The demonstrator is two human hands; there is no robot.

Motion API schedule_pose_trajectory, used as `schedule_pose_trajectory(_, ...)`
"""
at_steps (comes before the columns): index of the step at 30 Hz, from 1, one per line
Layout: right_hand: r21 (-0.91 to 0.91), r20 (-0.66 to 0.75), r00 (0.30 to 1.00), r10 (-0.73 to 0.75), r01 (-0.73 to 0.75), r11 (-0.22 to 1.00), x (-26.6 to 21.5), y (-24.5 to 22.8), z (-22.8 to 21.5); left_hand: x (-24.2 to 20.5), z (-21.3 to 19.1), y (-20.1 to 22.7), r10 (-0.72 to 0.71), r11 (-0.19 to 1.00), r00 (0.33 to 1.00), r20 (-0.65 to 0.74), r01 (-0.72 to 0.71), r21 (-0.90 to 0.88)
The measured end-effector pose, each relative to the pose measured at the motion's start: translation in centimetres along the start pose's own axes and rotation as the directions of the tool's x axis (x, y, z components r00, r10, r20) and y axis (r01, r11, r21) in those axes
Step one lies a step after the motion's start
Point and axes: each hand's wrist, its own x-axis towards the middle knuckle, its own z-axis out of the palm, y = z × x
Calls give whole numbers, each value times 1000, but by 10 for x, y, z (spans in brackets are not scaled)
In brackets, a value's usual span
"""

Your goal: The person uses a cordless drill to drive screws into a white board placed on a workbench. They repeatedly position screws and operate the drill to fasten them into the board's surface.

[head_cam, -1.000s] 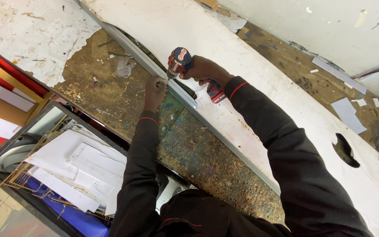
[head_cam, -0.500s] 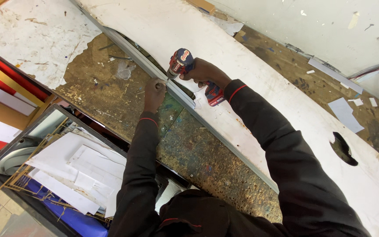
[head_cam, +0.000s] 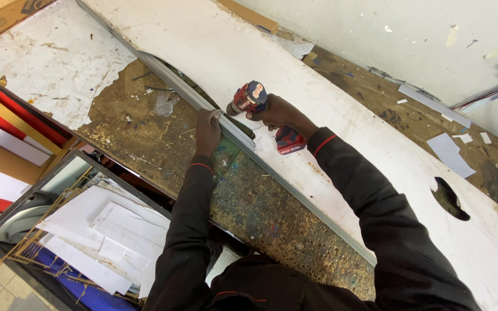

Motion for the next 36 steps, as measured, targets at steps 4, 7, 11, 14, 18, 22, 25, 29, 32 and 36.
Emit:
schedule_pose_trajectory(4, 48, -38, 999, -8, 10, 999, -13, 13, -4, 4, 0, 2, 120, 990, 993, 1, -120, 73)
schedule_pose_trajectory(7, 119, -63, 998, -25, 32, 992, -19, 19, -2, 1, -2, 2, 129, 987, 991, 29, -131, 90)
schedule_pose_trajectory(11, 133, -80, 996, -35, 45, 990, -17, 18, -1, 9, -5, -1, 90, 994, 995, 41, -92, 63)
schedule_pose_trajectory(14, 173, -74, 996, -46, 58, 983, -11, 17, 4, 6, -1, -3, 36, 999, 999, -3, -36, -29)
schedule_pose_trajectory(18, 155, -30, 998, -46, 50, 987, 3, -4, 6, 0, 0, -4, -18, 984, 997, -71, 5, -179)
schedule_pose_trajectory(22, 60, 11, 999, -39, 38, 997, 12, -17, 8, -2, 2, -4, -84, 979, 993, -77, 68, -192)
schedule_pose_trajectory(25, -11, 22, 999, -31, 32, 999, 17, -23, 7, -3, 7, -7, -107, 973, 991, -79, 88, -212)
schedule_pose_trajectory(29, -15, 27, 999, 17, -17, 1000, 22, -22, 9, -11, 13, -12, -90, 962, 985, -149, 47, -267)
schedule_pose_trajectory(32, -16, 33, 999, 21, -21, 1000, 25, -22, 6, -11, 18, -17, -67, 959, 981, -183, 13, -285)
schedule_pose_trajectory(36, 10, 41, 998, 41, -42, 999, 29, -22, 8, -3, 24, -32, -52, 966, 979, -195, 0, -259)
